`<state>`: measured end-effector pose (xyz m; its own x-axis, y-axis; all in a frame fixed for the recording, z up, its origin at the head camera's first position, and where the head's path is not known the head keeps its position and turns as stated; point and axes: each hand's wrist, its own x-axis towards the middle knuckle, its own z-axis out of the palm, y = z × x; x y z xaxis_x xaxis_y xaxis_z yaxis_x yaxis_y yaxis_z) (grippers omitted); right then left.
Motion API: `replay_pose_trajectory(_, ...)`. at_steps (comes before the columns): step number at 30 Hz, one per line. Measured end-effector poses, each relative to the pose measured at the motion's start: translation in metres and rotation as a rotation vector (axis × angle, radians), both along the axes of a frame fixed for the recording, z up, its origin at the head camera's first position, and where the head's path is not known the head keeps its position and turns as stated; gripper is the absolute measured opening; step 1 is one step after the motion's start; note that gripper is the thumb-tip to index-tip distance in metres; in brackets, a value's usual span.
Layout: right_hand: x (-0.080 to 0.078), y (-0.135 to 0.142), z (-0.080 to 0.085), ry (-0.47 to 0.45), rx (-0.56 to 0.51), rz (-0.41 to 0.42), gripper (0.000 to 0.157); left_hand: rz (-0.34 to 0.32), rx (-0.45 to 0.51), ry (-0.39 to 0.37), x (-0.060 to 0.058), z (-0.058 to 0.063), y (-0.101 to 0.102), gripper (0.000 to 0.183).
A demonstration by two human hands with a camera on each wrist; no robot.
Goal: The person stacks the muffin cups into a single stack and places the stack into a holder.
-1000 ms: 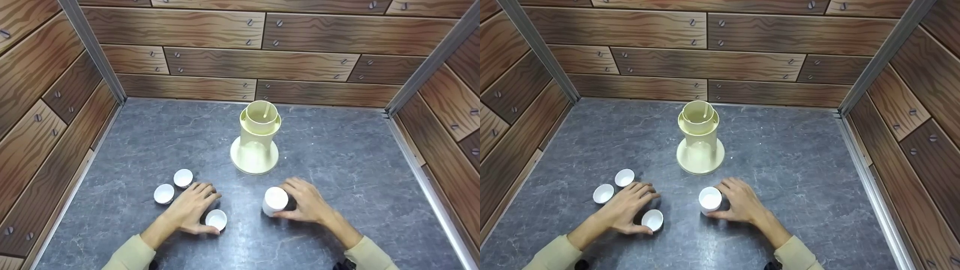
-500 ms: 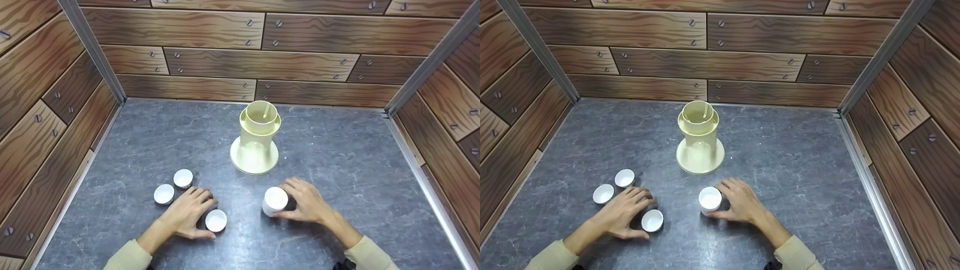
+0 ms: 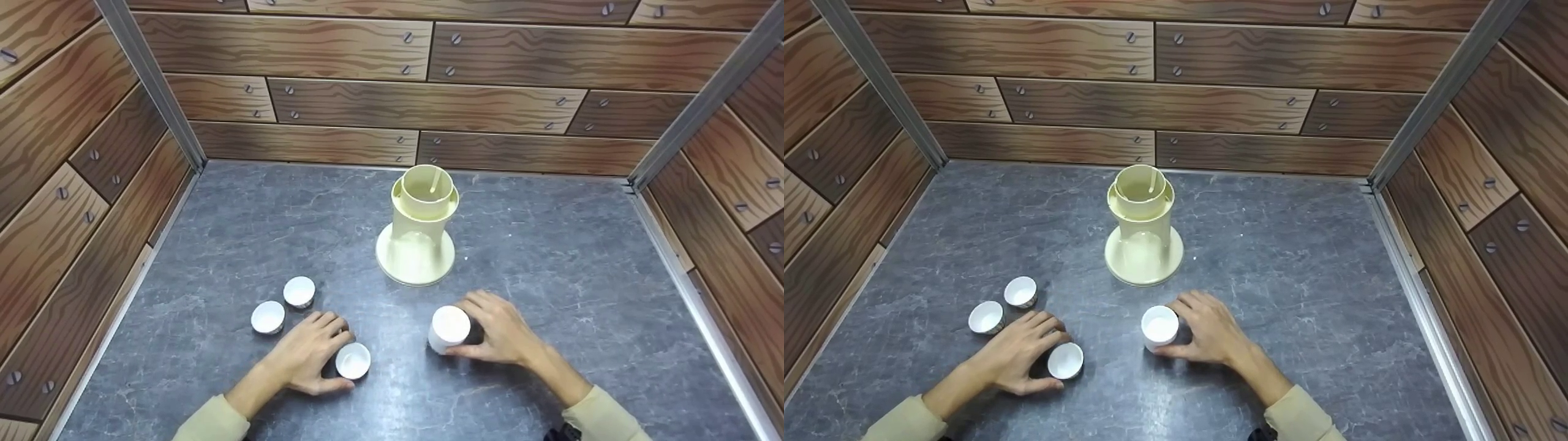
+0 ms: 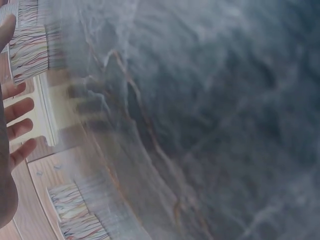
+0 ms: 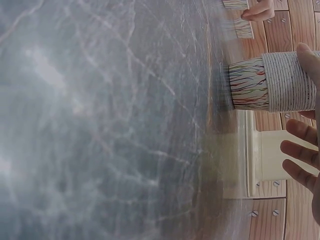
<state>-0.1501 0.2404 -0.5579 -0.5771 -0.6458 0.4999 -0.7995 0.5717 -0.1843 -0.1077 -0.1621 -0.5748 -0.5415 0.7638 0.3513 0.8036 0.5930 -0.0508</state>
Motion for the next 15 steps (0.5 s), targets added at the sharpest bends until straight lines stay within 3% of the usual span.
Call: replay_pose_trajectory(15, 0.0009, 0.0006, 0.0007, 0.001, 0.004, -0.007, 0.069, -0.029, 0.027, 0.056, -0.0011, 0.0001, 0.0038, 0.06)
